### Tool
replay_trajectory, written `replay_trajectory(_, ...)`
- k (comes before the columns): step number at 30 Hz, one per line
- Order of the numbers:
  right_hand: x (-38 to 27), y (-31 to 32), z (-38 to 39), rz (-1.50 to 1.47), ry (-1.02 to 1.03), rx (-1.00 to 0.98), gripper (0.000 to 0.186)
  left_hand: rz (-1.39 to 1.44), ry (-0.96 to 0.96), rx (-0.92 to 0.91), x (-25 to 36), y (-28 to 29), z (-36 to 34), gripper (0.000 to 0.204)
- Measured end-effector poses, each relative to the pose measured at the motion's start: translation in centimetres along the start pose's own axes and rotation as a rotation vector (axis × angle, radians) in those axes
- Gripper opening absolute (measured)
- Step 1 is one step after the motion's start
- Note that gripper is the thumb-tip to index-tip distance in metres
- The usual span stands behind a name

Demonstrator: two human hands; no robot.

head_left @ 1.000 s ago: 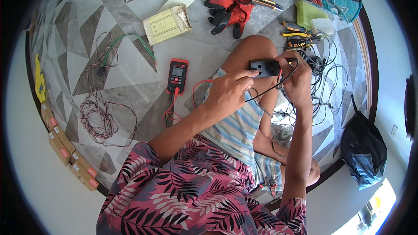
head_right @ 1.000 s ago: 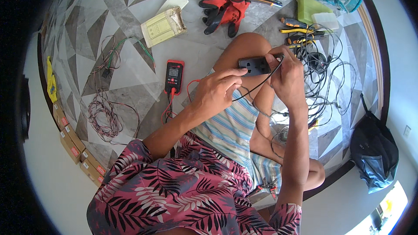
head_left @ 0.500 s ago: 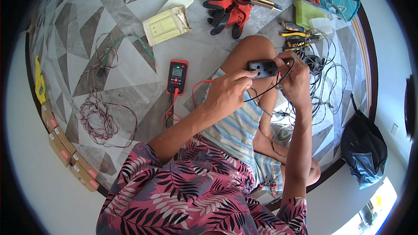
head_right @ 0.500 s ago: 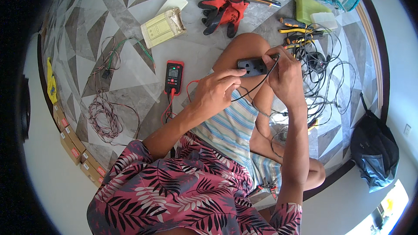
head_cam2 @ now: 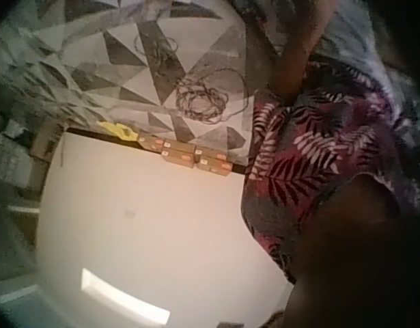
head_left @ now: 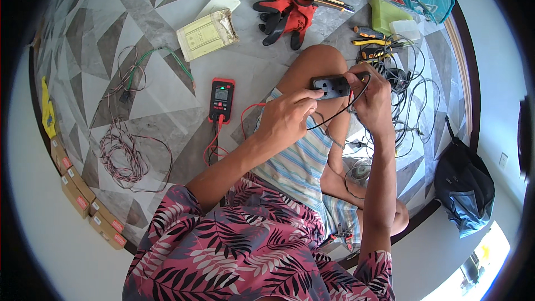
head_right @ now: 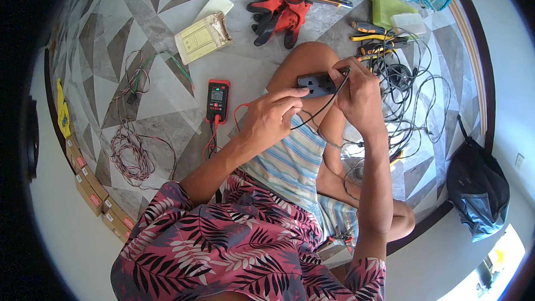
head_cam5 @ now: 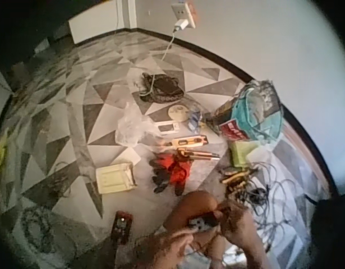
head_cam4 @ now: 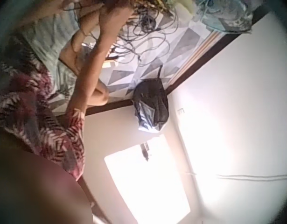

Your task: The user is using a multimeter and various wires to test or connect a three-prong electrical outlet socket on the floor.

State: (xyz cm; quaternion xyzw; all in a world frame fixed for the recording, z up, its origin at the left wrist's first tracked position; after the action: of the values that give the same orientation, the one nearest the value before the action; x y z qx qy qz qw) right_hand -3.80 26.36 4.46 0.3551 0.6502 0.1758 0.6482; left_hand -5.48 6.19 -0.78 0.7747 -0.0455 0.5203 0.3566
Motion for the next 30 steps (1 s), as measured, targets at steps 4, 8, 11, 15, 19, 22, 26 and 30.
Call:
replay_trajectory(4,0.3,0.0,0.8,-0.062,-0.060,0.057,0.007,0.097,0.053,-0.038,-0.2,0.3,-0.8,0.014)
replay_trajectory(8,-0.1,0.3,2.6,-0.088,0.133,0.322,0.012,0.338,0.240,-0.156,-0.7,1.4,-2.2,0.009)
replay_trajectory(11,-1.9,0.4,4.4,-0.125,0.184,0.449,0.016,0.427,0.251,-0.171,-0.9,2.0,-2.9,0.009)
replay_trajectory(15,-2.7,-1.3,7.8,-0.019,0.116,0.348,0.020,0.498,0.296,-0.200,-1.2,2.3,-3.2,0.010)
replay_trajectory(19,-3.3,-4.2,9.3,0.116,0.107,0.266,0.026,0.473,0.338,-0.216,-0.9,2.3,-3.7,0.011)
replay_trajectory(22,-3.1,-5.3,9.3,0.186,0.026,0.195,0.031,0.468,0.325,-0.233,-1.2,2.3,-3.8,0.012)
replay_trajectory(26,-2.2,-5.8,9.4,0.132,-0.010,0.159,0.030,0.514,0.375,-0.247,-1.6,2.6,-3.4,0.015)
replay_trajectory(30,-2.6,-5.2,9.3,-0.012,-0.076,0.105,0.019,0.452,0.355,-0.241,-1.4,3.5,-3.4,0.017)
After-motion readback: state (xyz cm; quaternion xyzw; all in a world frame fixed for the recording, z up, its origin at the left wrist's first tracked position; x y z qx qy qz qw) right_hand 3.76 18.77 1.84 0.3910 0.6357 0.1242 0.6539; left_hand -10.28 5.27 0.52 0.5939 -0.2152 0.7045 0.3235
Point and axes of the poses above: each hand's wrist, its own z-axis away from the middle knuckle, its own y-axis out of the back of the hand, x = y × z, the point moved 3 cm from there along -z, towards the middle knuckle, and after that the axes turned 5 degrees about x, right-handed, at the moved point
